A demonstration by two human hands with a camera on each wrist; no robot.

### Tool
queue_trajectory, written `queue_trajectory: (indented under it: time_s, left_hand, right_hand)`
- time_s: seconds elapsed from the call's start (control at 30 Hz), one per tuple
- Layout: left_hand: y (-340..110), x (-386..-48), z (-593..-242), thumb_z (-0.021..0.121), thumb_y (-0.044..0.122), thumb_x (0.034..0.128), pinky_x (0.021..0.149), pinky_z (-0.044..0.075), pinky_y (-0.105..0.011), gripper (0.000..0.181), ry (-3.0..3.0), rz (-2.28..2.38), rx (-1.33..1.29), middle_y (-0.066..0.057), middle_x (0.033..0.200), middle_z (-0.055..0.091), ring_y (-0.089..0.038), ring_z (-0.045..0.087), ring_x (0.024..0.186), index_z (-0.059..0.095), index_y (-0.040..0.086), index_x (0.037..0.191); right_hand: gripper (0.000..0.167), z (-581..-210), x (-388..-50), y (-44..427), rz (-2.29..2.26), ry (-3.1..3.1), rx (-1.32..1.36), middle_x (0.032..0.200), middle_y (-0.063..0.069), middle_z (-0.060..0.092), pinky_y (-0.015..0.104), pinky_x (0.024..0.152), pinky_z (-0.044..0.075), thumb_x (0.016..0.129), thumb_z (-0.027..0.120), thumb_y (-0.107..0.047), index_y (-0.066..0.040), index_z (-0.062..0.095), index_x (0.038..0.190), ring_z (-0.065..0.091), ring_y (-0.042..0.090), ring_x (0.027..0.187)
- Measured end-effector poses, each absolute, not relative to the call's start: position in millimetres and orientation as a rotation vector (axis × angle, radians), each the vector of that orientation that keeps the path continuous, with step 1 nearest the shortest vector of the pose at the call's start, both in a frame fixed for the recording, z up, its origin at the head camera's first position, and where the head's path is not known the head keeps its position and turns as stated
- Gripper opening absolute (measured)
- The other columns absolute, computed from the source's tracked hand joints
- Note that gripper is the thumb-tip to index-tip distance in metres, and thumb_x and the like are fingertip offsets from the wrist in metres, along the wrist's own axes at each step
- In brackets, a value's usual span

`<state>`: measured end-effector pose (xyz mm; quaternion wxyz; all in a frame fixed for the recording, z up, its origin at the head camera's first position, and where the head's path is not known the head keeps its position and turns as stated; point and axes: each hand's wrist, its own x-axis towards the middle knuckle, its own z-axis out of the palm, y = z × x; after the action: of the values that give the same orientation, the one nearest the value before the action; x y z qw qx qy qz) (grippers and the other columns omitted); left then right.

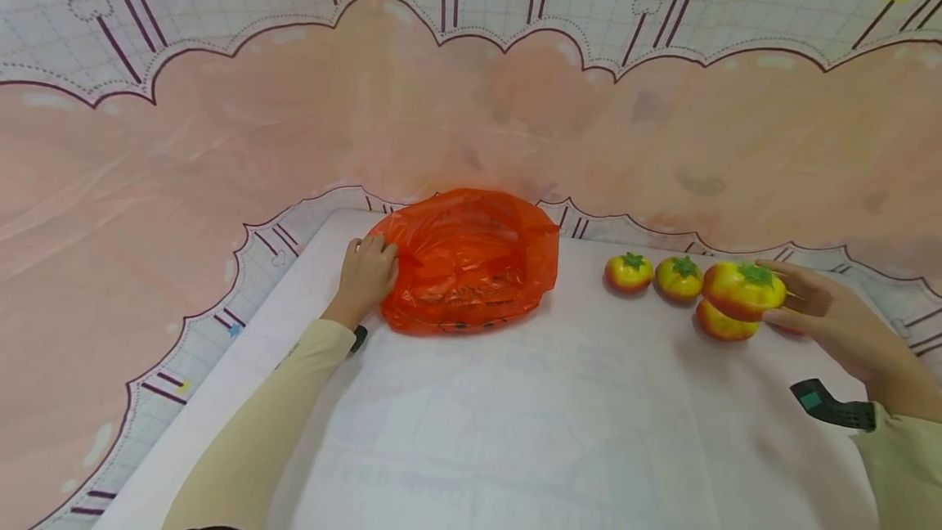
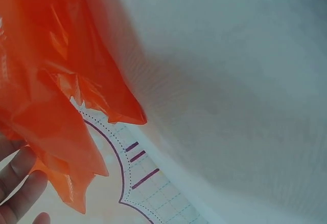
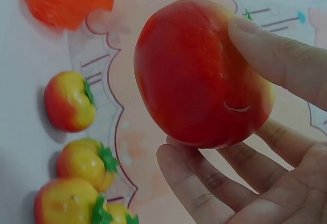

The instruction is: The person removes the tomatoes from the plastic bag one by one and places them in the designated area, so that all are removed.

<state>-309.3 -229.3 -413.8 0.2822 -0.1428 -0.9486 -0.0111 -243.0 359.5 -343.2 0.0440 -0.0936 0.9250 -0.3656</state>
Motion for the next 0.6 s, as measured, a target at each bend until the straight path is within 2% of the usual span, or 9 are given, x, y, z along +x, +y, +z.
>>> queue_trajectory:
  time_s: [0.1,0.2,0.33,0.4,0.47,0.53,0.6]
  left_hand:
    - [-230.1,-309.5,-415.8,0.059,0.01,0.0848,0.086,0.043,-0.049,0.012,-2.513,-0.038,-0.388,-0.017,0.084,0.055,-0.033,0.052,0.088,0.061,-0.001,0.086]
    - [-231.0,-309.8,-417.6,0.059,0.01,0.0845,0.085,0.043,-0.049,0.012,-2.498,-0.038,-0.39,-0.017,0.083,0.055,-0.033,0.052,0.087,0.06,-0.002,0.085]
    - [-231.2,-309.0,-417.7,0.06,0.01,0.0845,0.086,0.043,-0.05,0.012,-2.505,-0.038,-0.382,-0.018,0.083,0.056,-0.035,0.054,0.087,0.061,-0.002,0.084]
    - [-231.1,-308.3,-417.1,0.06,0.011,0.085,0.087,0.043,-0.05,0.012,-2.519,-0.037,-0.374,-0.018,0.084,0.057,-0.035,0.055,0.088,0.062,-0.001,0.084]
    - [-230.9,-307.8,-416.5,0.059,0.011,0.086,0.088,0.043,-0.049,0.013,-2.538,-0.034,-0.365,-0.017,0.086,0.058,-0.034,0.055,0.09,0.063,-0.001,0.087]
    - [-230.9,-307.3,-415.9,0.059,0.012,0.0867,0.09,0.043,-0.049,0.014,-2.558,-0.033,-0.357,-0.017,0.089,0.059,-0.034,0.055,0.092,0.064,0.0,0.089]
    - [-230.9,-306.5,-415.1,0.059,0.012,0.0867,0.09,0.043,-0.049,0.014,-2.564,-0.03,-0.352,-0.017,0.091,0.06,-0.034,0.055,0.093,0.064,0.0,0.091]
  right_hand:
    - [0.068,-346.5,-242.1,366.1,-1.141,2.845,-0.282,0.143,-0.014,0.037,0.009,0.072,0.049,0.093,0.057,-0.021,-0.024,0.019,0.15,0.038,-0.019,0.101]
    - [0.067,-350.4,-240.3,373.3,-1.169,2.841,-0.279,0.15,-0.009,0.031,0.005,0.072,0.047,0.094,0.055,-0.02,-0.028,0.018,0.15,0.037,-0.017,0.103]
    - [0.066,-356.1,-237.8,382.9,-1.228,2.821,-0.266,0.153,-0.01,0.024,0.002,0.073,0.044,0.096,0.052,-0.017,-0.031,0.017,0.15,0.034,-0.016,0.102]
    - [0.066,-358.4,-235.9,387.5,-1.223,2.836,-0.233,0.155,-0.01,0.019,0.003,0.078,0.043,0.096,0.051,-0.018,-0.033,0.016,0.15,0.035,-0.014,0.107]
    - [0.066,-360.5,-234.3,391.7,-1.211,2.851,-0.195,0.158,-0.008,0.013,0.005,0.083,0.042,0.097,0.05,-0.02,-0.034,0.014,0.15,0.036,-0.006,0.118]
    - [0.065,-362.5,-233.0,395.2,-1.224,2.856,-0.165,0.158,-0.009,0.012,0.004,0.083,0.041,0.097,0.05,-0.021,-0.035,0.014,0.15,0.034,-0.002,0.123]
    - [0.064,-364.1,-232.7,398.2,-1.286,2.836,-0.166,0.154,-0.015,0.019,0.001,0.08,0.042,0.096,0.051,-0.018,-0.037,0.018,0.148,0.037,-0.007,0.116]
